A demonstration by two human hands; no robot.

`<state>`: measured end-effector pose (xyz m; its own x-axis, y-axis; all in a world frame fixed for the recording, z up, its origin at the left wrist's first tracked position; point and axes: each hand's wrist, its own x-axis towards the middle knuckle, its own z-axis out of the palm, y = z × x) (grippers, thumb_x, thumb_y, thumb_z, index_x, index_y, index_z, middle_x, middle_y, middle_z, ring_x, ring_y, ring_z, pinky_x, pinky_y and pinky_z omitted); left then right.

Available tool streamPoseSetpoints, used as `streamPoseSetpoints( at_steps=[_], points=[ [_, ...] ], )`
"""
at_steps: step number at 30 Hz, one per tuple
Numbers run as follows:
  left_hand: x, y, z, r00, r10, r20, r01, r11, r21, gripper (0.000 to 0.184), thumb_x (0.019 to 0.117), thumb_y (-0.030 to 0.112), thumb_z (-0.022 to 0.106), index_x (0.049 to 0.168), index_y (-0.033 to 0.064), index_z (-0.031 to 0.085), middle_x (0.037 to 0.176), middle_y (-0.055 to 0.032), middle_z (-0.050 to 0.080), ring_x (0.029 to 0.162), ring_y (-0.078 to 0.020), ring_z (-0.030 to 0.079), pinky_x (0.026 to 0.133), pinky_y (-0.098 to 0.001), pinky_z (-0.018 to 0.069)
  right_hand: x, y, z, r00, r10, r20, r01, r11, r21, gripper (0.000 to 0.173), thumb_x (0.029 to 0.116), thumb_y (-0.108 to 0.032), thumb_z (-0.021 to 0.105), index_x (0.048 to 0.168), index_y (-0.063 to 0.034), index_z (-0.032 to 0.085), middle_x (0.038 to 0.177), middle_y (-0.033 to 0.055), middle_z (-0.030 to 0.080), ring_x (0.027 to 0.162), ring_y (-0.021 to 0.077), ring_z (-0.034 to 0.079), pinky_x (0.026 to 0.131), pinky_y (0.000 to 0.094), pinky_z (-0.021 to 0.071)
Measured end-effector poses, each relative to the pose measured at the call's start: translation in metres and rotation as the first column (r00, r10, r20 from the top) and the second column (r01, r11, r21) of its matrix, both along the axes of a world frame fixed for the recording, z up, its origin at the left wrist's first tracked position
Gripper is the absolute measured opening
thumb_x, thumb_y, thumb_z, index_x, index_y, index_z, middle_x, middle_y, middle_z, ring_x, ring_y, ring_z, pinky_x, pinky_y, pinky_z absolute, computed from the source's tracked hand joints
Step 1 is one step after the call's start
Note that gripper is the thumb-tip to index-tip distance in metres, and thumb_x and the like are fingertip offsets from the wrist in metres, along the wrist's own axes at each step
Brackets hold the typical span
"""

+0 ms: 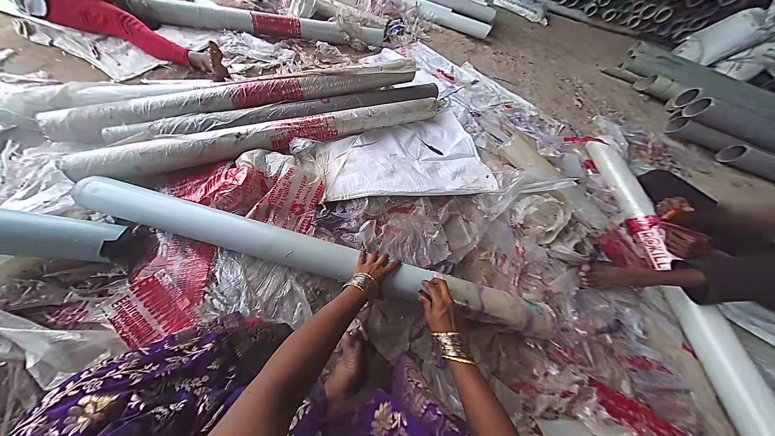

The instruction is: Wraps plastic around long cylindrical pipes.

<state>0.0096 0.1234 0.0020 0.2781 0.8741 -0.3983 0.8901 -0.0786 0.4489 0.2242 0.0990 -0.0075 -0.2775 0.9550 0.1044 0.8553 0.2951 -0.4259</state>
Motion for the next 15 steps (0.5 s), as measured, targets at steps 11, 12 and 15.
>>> streamPoseSetpoints(
  at_steps=[11, 12, 15],
  points=[
    [-0.012, 0.025, 0.005, 0.993, -0.113, -0.047, 0.111, 0.993, -0.044, 0.103, 0.0685, 0.019, 0.092, 0.158, 0.0283, 0.042, 0.153, -0.0161, 0.050, 0.139, -0.0441, 0.045, 0.112, -0.0656, 0.0321, -0.003, 0.040, 0.036, 0.988, 0.031, 0.150, 0.010, 0.964, -0.267, 0.022, 0.0988, -0.010, 0.065, 0.114, 0.0009, 0.076, 0.125, 0.0242, 0.068, 0.111, 0.0428, 0.068, 0.093, 0.0590, 0.0529],
    [-0.013, 0.027, 0.006, 0.991, -0.125, -0.039, 0.123, 0.990, -0.063, 0.102, 0.0689, 0.021, 0.092, 0.157, 0.0284, 0.043, 0.152, -0.0165, 0.051, 0.138, -0.0441, 0.046, 0.112, -0.0657, 0.0327, -0.004, 0.042, 0.039, 0.984, 0.044, 0.172, 0.008, 0.957, -0.291, 0.022, 0.0991, -0.011, 0.064, 0.113, 0.0015, 0.075, 0.125, 0.0245, 0.068, 0.111, 0.0429, 0.068, 0.094, 0.0591, 0.0526],
    [-0.015, 0.027, 0.007, 0.987, -0.155, -0.029, 0.151, 0.983, -0.101, 0.100, 0.0675, 0.026, 0.093, 0.155, 0.0297, 0.046, 0.150, -0.0159, 0.053, 0.137, -0.0438, 0.048, 0.111, -0.0672, 0.0335, -0.007, 0.052, 0.052, 0.950, 0.138, 0.281, -0.012, 0.912, -0.409, 0.025, 0.1009, -0.015, 0.062, 0.114, 0.0029, 0.073, 0.127, 0.0242, 0.066, 0.117, 0.0409, 0.065, 0.099, 0.0575, 0.0497]
  ],
)
